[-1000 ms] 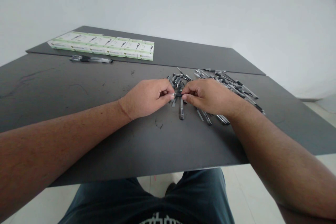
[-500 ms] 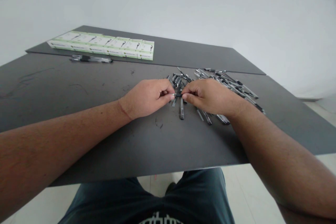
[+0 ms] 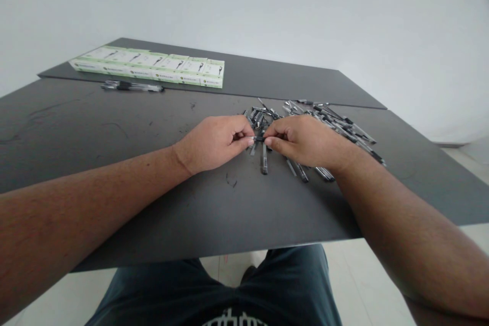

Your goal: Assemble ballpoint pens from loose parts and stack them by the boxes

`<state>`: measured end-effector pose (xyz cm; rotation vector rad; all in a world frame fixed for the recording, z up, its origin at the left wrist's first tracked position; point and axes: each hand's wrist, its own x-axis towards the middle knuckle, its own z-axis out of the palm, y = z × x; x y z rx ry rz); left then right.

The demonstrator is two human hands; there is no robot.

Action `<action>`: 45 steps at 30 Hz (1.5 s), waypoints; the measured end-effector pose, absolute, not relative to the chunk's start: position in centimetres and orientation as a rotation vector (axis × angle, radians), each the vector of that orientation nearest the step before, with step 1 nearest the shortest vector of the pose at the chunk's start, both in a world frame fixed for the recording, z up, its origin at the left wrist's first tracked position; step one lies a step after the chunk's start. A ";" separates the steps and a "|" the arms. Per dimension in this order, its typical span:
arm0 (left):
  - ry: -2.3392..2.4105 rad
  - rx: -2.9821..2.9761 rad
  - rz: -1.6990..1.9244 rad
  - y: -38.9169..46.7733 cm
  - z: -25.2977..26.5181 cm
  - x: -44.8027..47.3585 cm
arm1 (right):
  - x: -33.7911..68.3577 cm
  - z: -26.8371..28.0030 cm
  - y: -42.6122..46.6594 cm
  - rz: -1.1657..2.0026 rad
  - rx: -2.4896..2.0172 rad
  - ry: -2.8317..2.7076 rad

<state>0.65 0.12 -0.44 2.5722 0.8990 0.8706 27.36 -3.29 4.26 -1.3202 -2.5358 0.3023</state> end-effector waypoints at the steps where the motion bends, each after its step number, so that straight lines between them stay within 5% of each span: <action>1: 0.899 2.573 0.869 0.1 -0.5 0.7 | 27.4 4.2 -3.3 0.338 -1.332 -2.514; 45: 0.883 2.564 0.944 0.2 -0.4 0.6 | 27.6 4.1 -3.1 0.338 -1.312 -2.425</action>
